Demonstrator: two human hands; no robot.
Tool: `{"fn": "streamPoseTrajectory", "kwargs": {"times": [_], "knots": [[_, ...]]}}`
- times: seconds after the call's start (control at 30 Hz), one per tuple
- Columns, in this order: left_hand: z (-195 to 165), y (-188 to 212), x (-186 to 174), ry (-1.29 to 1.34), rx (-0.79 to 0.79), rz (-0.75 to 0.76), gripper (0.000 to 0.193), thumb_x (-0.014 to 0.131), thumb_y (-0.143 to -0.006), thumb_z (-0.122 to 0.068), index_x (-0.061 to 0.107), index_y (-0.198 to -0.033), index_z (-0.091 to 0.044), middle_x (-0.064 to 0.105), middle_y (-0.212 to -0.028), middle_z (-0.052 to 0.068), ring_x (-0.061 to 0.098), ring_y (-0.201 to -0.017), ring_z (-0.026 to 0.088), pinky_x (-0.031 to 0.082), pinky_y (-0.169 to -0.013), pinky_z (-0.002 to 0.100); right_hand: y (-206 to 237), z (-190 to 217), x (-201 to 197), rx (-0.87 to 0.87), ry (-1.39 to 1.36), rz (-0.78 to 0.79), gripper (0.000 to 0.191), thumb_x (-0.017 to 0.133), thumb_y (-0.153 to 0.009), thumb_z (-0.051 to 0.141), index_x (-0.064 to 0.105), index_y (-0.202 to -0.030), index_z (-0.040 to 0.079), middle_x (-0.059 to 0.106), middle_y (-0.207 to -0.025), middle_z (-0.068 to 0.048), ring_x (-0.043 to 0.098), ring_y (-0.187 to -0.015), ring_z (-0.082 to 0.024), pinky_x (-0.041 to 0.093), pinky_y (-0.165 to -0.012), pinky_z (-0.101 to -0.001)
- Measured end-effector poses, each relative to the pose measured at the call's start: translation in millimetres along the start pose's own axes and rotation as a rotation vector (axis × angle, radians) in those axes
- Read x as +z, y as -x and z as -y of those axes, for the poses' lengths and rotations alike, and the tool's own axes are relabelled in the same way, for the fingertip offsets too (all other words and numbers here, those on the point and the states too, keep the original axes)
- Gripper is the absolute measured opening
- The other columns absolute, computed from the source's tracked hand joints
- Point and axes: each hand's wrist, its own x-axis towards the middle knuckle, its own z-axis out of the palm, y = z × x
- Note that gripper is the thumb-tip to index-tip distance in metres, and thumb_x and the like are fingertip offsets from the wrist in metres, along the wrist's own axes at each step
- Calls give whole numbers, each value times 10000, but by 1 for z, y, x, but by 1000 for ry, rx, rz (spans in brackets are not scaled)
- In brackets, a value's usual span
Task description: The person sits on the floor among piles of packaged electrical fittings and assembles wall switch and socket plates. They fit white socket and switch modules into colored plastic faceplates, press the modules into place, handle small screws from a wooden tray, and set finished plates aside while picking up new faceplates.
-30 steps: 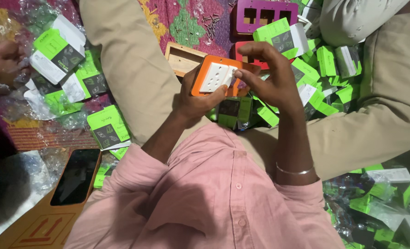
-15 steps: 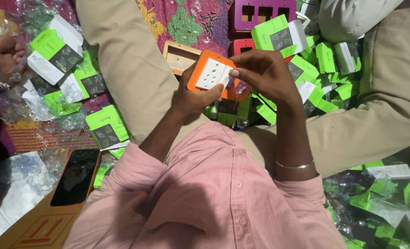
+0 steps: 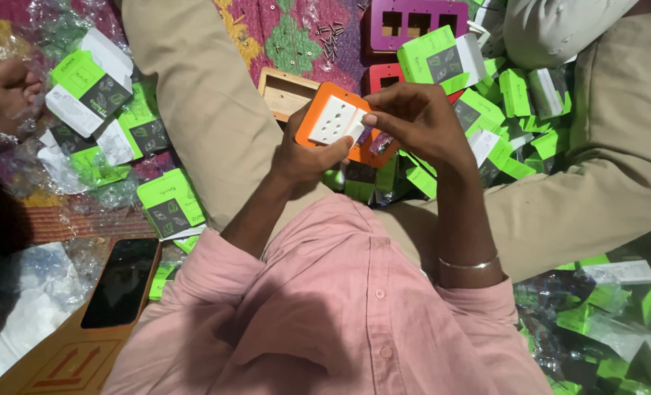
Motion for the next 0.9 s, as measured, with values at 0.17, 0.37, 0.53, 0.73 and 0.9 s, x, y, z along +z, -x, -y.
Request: {"fn": "streamPoseTrajectory", "kwargs": {"times": [0.17,0.37,0.53,0.73,0.9], "knots": [[4,1,-3,-13,-39,-5,422,720,-893,-34,589,-1293,2,712,-1059,50,715,-853,83,637,-691,256,1,2,4,88,-8,-23,198,763,-930,25,706,-1108,-42,762,-1018,-80,739,-895,-122,632,-785,-292],[5,1,-5,56,-78,13,433,708,-875,-45,590,-1289,-3,716,-1050,45,718,-841,92,641,-672,266,2,1,6,38,-18,-19,164,767,-953,17,705,-1093,-42,754,-1018,-82,728,-927,-123,614,-826,-285],[7,2,-5,48,-69,20,425,716,-884,-48,606,-1292,-9,714,-1065,41,697,-889,92,610,-734,276,2,-1,6,1,-71,-4,130,767,-954,22,696,-1053,-25,752,-1009,-62,722,-933,-104,611,-854,-271],[6,2,-15,59,63,61,394,728,-937,-20,623,-1315,13,724,-1149,71,696,-1010,110,598,-853,273,-7,2,14,80,-1,-21,138,781,-940,43,689,-1032,-4,726,-940,-41,688,-865,-88,559,-751,-242],[-10,2,-34,112,-182,-175,336,749,-863,-43,648,-1179,11,745,-1001,75,737,-790,137,629,-614,284,-55,-7,-11,287,-64,81,90,741,-939,115,729,-967,30,731,-807,-75,726,-691,-172,593,-560,-366]]}}
